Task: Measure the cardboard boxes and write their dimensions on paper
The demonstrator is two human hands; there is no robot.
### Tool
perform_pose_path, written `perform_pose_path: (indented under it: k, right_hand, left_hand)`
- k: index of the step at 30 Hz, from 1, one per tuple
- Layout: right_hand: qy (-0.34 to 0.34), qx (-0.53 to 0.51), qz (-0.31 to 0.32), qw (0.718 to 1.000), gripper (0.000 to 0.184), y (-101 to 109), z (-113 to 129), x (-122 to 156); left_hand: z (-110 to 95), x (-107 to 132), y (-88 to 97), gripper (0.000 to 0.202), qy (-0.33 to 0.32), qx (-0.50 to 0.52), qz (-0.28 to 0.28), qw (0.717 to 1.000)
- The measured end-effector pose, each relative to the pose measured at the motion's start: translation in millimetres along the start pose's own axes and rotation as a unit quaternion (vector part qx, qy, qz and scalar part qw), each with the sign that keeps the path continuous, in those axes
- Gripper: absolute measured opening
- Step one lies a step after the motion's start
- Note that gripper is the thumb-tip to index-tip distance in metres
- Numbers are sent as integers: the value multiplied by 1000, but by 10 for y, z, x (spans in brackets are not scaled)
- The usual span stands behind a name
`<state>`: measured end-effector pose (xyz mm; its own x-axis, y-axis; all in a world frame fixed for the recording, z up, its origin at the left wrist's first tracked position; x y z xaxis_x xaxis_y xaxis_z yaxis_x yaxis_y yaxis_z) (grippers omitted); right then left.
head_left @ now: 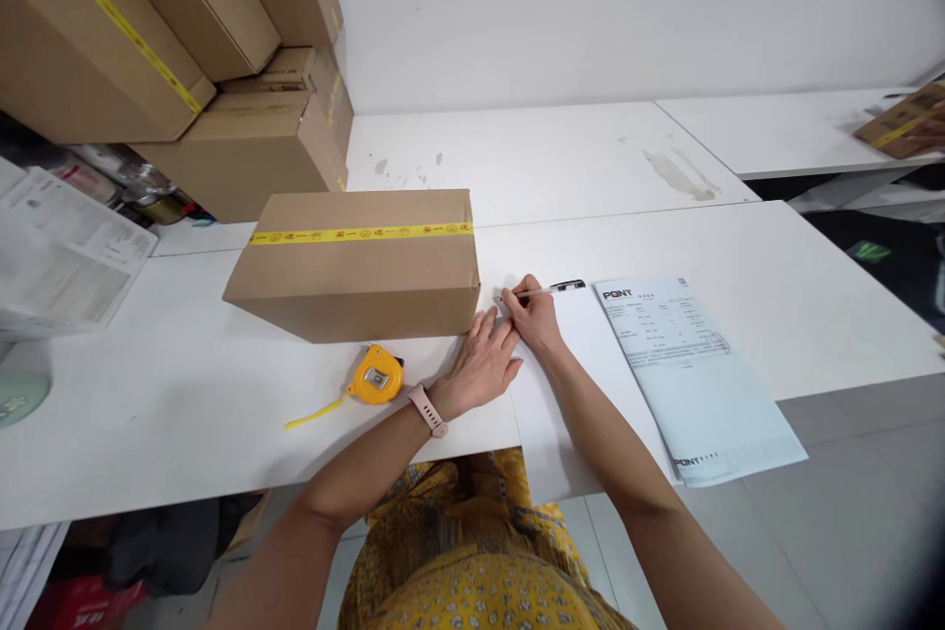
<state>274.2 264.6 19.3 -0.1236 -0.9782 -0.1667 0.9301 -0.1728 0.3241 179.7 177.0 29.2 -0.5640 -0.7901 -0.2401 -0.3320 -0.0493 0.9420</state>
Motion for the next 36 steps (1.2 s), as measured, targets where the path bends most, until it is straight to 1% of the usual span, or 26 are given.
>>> perform_pose_path:
  k: [15,23,36]
  right_hand:
    - [-18,3,-6,1000,25,15,-43,-5]
    - [-13,-1,-6,1000,25,11,-37,-4]
    - [-17,3,-11,1000,23,19,-78,-7]
  left_hand:
    - [-1,0,-4,46,-2,-7,-5,1000]
    - [5,6,-18,48,-3,-13,-3,1000]
    - [-8,5,8,44,-4,-13,-6,1000]
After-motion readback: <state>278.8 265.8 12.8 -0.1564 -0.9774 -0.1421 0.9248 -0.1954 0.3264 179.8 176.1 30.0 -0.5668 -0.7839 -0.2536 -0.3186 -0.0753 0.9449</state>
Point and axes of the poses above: each hand's wrist, its own x-axis away from the middle knuckle, its own y-axis out of the back of the hand, z = x × y, the point moved 8 cm from there along -x, towards the middle knuckle, and after that the axes turned 4 degrees about -z, right-handed, at the moved point
